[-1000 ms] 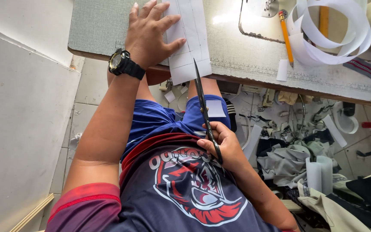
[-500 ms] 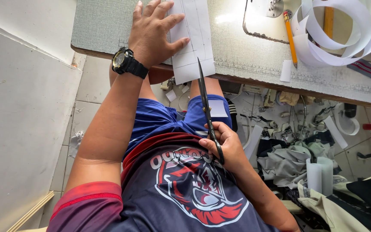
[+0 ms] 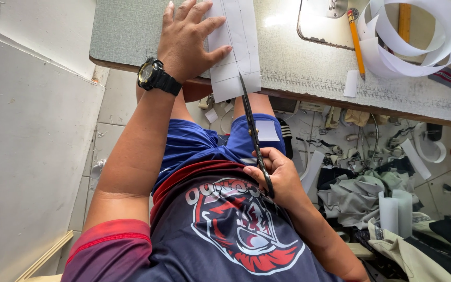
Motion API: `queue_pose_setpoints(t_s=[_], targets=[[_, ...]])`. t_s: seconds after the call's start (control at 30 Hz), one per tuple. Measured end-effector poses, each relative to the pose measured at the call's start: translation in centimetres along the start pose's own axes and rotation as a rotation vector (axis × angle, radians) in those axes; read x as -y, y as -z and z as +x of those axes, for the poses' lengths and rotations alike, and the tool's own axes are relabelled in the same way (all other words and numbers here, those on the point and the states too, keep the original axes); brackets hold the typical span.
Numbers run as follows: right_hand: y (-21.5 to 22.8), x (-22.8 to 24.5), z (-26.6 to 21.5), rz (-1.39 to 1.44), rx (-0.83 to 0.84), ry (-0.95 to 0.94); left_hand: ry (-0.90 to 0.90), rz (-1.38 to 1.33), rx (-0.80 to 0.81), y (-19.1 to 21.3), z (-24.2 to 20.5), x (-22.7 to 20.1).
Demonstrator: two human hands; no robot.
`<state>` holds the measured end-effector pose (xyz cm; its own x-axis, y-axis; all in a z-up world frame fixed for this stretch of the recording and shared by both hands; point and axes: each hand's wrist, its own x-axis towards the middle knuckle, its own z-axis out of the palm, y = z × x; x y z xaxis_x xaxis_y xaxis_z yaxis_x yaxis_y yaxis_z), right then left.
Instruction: The person marks a small piece of white paper with a pencil, then uses scissors to cut a long strip of paper along a drawn line. The person continues cutting the paper into smaller sections while seated at a work table.
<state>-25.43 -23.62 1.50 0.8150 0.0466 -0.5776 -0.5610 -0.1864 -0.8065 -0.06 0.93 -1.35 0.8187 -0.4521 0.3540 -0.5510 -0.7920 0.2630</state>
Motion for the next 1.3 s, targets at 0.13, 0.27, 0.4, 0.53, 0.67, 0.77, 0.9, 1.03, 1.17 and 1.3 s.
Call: queue_pose_setpoints(t_s=[0.13, 0.27, 0.4, 0.53, 0.67, 0.77, 0.9, 1.03, 1.17, 1.3], targets=[[-0.2, 0.0, 0.0, 0.016, -0.018, 0.017, 0.000, -0.003, 0.018, 0.0, -0.1, -0.1], [0.0, 0.1, -0.1, 0.032, 0.000, 0.028, 0.042, -0.032, 0.118, 0.7, -1.1, -1.6], [-0.2, -0.3, -0.3, 0.011, -0.004, 0.015, 0.017, -0.011, 0.022, 0.1, -2.0, -1.7], [-0.1, -0.3, -0.3, 0.008, -0.017, 0.005, 0.001, -0.029, -0.008, 0.0, -2.0, -1.6], [-0.3, -0.4, -0.1, 0.006, -0.021, 0.015, 0.008, -0.047, 0.007, -0.1, -2.0, -1.5], [-0.5, -0.1, 0.3, 0.038, -0.014, 0.044, 0.011, -0.030, 0.012, 0.1, -2.0, -1.6], [-0.7, 0.4, 0.4, 0.032, -0.022, 0.019, 0.010, -0.034, 0.009, 0.0, -2.1, -1.6], [-0.7, 0.2, 0.5, 0.032, -0.021, 0.009, 0.008, -0.036, 0.019, 0.0, -2.1, -1.5], [-0.5, 0.2, 0.4, 0.002, -0.018, 0.026, 0.006, -0.044, 0.024, 0.2, -2.0, -1.6], [-0.8, 0.5, 0.3, 0.008, -0.034, 0.031, -0.005, -0.048, 0.027, 0.3, -2.1, -1.6]])
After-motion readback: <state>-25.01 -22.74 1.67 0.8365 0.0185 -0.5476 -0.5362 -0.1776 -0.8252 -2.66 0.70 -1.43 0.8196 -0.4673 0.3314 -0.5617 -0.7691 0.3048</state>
